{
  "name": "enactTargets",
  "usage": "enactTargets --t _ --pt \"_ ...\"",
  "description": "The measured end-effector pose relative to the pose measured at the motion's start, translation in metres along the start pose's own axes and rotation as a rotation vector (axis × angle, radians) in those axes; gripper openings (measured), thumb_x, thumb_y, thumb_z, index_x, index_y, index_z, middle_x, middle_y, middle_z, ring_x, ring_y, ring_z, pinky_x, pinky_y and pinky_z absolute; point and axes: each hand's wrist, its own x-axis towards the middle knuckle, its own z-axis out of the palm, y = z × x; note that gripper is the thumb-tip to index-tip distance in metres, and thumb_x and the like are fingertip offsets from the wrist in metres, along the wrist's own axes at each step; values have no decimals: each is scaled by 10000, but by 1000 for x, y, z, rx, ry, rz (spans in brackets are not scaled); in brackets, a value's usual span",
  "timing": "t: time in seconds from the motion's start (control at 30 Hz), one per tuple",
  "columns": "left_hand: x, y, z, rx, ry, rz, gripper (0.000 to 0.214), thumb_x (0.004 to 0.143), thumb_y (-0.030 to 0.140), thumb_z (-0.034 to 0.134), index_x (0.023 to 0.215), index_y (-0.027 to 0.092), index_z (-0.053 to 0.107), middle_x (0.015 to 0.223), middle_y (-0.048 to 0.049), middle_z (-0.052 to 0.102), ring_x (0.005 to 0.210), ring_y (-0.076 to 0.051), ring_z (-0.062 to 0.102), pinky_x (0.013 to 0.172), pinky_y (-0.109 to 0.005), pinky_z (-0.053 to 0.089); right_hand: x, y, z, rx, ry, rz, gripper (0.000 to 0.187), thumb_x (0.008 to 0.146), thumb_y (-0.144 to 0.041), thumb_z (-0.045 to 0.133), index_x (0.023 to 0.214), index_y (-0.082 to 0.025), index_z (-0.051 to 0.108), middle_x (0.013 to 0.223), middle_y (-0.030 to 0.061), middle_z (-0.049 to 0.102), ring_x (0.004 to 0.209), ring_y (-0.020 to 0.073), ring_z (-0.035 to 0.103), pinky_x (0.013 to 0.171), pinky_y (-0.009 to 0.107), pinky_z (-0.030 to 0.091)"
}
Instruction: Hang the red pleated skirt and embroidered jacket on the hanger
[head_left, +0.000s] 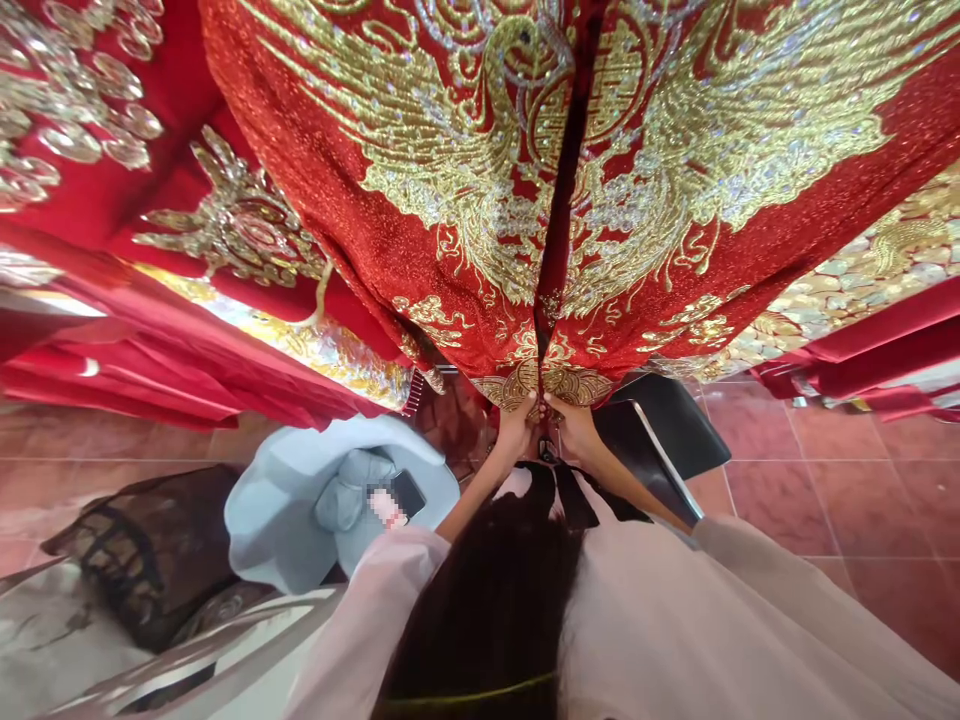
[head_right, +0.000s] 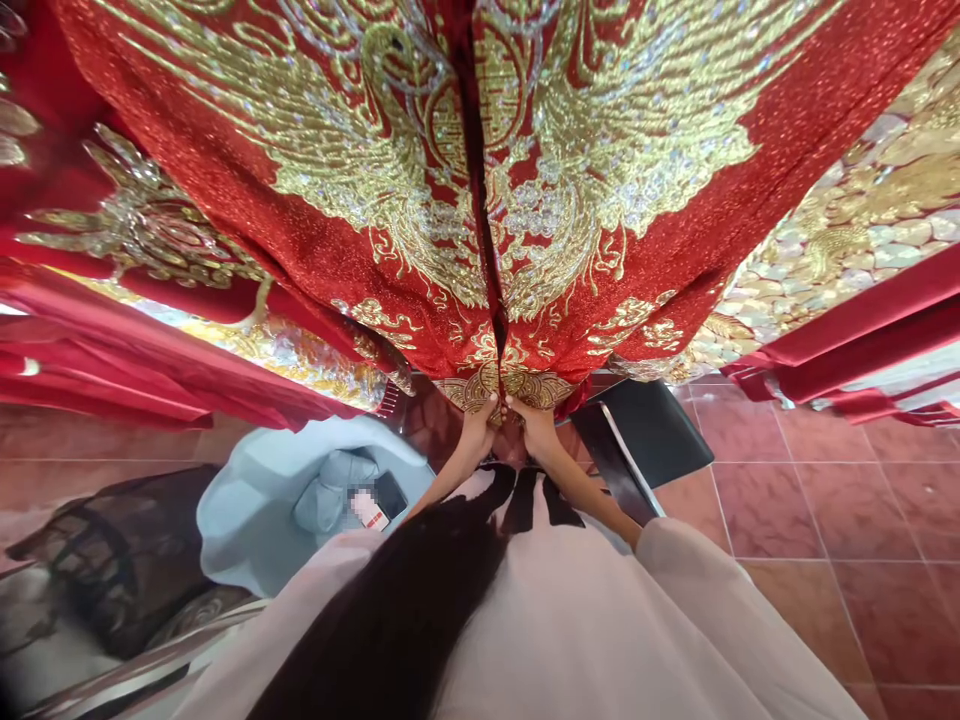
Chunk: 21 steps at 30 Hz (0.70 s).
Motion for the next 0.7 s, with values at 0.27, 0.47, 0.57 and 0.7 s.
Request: enactTargets --t 0.27,0.47,0.57,0.7 --pt "-3 -11 4 27 34 171 544 576 283 851 1063 166 641 1054 -69 692 1035 -213 640 984 -359 455 2 3 4 -1 29 5 411 464 -200 805 823 -224 606 779 -24 689 719 151 637 678 286 560" --pt "2 -19 -2 84 15 148 576 561 301 858 1072 175 623 1057 -66 686 1061 -211 625 980 -365 457 9 8 7 -32 51 -47 378 454 -252 800 757 -225 577 711 -17 664 763 160 635 733 291 552" --pt "5 -19 -5 109 -14 161 525 582 318 847 1037 169 632 1027 -65 685 1051 -198 624 986 -347 445 7 8 1 -158 36 -37 384 495 -375 799 750 -221 557 693 -6 650 765 163 633 696 290 544" --pt "3 -18 -9 175 14 203 465 588 302 842 984 164 641 982 -61 684 1012 -184 627 973 -319 442 -8 11 -14 -340 -30 93 426 631 -585 693 711 -197 538 572 14 590 535 150 578 481 263 462"
